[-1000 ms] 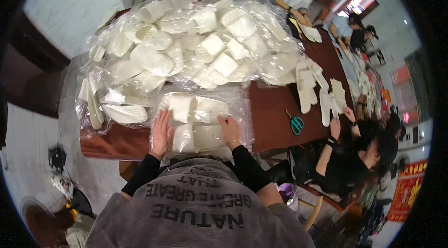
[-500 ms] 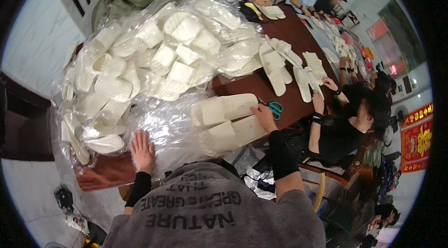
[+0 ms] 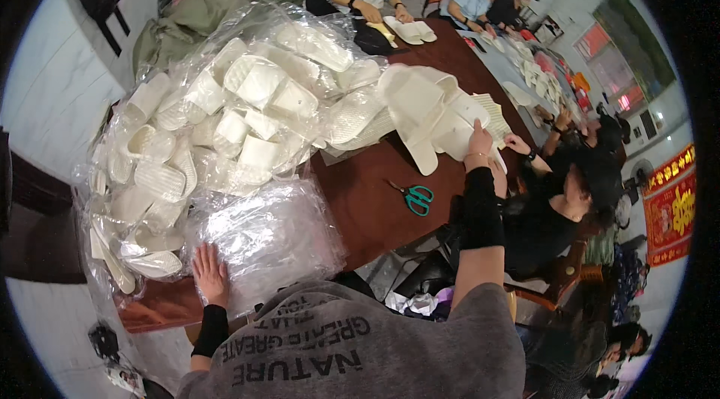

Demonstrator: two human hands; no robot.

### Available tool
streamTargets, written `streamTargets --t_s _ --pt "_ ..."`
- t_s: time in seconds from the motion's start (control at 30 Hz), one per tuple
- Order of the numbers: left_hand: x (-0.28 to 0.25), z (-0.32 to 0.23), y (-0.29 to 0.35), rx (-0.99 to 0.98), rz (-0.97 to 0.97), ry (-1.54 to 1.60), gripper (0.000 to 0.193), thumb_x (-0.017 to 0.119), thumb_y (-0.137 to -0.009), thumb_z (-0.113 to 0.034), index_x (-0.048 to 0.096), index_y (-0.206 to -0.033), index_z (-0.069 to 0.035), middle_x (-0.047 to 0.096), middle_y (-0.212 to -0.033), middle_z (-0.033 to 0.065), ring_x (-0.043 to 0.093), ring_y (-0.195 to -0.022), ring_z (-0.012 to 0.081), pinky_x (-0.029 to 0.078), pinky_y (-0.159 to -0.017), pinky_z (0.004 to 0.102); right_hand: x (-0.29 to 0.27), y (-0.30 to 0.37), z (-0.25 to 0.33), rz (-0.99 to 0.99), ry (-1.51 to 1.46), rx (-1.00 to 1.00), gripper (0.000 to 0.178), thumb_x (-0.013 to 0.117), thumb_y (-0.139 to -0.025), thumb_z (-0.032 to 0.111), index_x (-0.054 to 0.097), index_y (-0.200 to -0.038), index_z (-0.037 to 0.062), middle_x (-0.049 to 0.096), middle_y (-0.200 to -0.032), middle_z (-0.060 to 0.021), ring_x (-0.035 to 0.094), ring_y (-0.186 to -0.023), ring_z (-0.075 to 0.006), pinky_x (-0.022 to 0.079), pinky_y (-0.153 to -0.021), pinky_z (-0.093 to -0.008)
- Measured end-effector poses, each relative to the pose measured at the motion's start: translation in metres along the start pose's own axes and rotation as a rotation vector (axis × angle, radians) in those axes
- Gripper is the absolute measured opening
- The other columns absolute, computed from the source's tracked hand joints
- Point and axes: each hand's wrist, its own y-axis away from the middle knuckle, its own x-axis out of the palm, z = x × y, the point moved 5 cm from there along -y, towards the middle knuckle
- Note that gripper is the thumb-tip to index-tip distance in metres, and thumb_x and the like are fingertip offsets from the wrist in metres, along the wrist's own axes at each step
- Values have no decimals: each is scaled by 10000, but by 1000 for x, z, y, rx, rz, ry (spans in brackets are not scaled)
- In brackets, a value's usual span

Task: Packing multiple pairs of white slippers into large plastic bags.

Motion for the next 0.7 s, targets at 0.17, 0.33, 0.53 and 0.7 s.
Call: streamTargets --t_s 0.17,0.33,0.53,0.7 --pt "9 -6 -9 6 -1 24 569 495 -936 -281 363 -1471 -144 277 -1561 83 197 -1457 297 129 -1168 505 60 19 5 14 221 -82 353 670 -847 297 608 -1051 16 620 -889 -140 615 -800 -284 499 -656 -405" --pt "4 5 4 -41 11 6 565 483 -947 -277 346 -1478 -141 268 -1565 77 192 -1458 294 142 -1168 502 180 168 37 701 116 40 252 611 -899 265 608 -935 16 663 -783 -135 659 -662 -232 519 -576 -378" --pt "1 -1 0 -23 -13 27 582 528 -919 -274 371 -1464 -142 278 -1560 78 218 -1447 299 157 -1163 507 233 220 39 612 -223 618 266 632 -869 336 597 -871 72 581 -633 -47 577 -493 -176 439 -414 -276" --pt "0 0 1 -2 -32 35 574 528 -920 -273 377 -1457 -137 276 -1560 79 222 -1445 300 159 -1164 503 224 170 79 554 -606 131 127 622 -853 157 569 -760 89 484 -604 8 475 -495 -97 397 -426 -262"
